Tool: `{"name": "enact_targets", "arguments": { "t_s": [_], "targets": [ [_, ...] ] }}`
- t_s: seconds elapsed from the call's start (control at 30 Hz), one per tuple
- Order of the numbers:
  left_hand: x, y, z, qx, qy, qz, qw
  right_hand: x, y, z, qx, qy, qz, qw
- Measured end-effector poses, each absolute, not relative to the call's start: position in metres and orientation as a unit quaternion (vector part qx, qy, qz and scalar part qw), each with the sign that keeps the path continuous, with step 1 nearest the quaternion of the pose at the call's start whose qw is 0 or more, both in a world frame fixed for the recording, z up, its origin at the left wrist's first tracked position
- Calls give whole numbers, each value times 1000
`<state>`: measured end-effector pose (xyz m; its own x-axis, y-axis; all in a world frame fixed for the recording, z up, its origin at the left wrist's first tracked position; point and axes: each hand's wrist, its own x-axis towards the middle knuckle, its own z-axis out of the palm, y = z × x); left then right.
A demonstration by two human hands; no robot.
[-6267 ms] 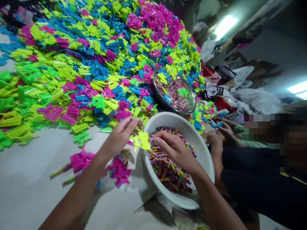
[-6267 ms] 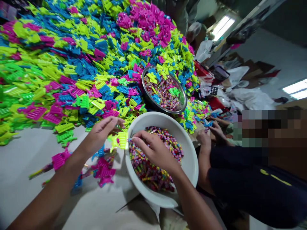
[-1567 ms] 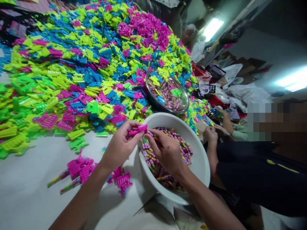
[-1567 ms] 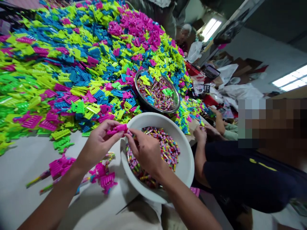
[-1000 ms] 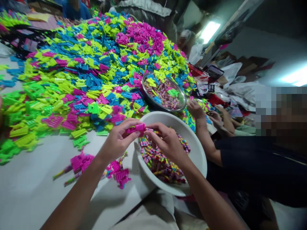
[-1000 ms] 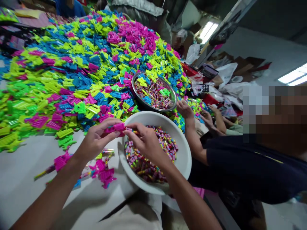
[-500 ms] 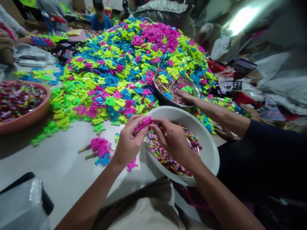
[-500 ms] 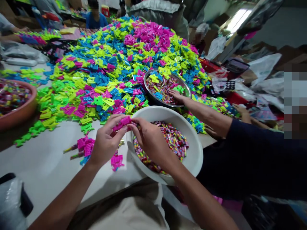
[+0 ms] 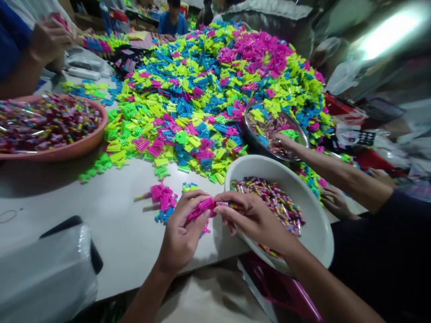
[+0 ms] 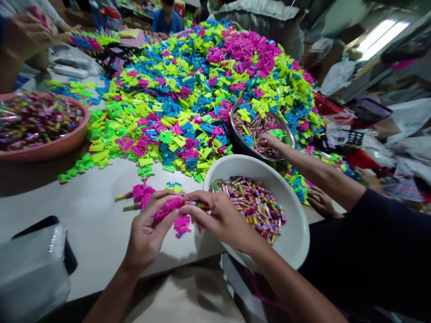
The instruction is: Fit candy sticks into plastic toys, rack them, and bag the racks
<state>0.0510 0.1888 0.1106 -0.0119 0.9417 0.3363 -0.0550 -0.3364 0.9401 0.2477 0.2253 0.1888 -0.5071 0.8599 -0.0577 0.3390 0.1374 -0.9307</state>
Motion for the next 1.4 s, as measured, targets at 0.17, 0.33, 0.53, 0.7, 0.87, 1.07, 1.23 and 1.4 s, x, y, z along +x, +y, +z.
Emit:
{"name": "enact_targets", "arguments": {
  "t_s": [0.17, 0.33, 0.53, 0.7, 0.87, 1.07, 1.23, 1.4],
  "targets": [
    [45, 185, 99, 563, 405, 595, 406, 238, 229, 177, -418, -689, 530, 263],
    [49, 184, 98, 563, 422, 578, 414, 245, 231, 174, -407, -690, 538, 264],
    [52, 177, 104, 535, 414, 593, 437, 247, 216, 178, -431, -805, 354, 204],
    [55, 169, 107, 543, 398, 618, 406, 246, 197, 172, -372, -874, 211, 232],
    [61, 165, 107, 577, 397, 641, 314, 243, 183, 165, -365, -863, 187, 295],
    [66, 159, 102, 596, 393, 643, 278, 240, 174, 162, -371, -817, 274, 347],
    [64, 151, 102, 607, 411, 632, 252, 246, 174, 171, -389, -796, 350, 304],
    [58, 143, 104, 647, 406, 598, 244, 259, 173, 176, -378, -812, 376, 239]
  ]
}}
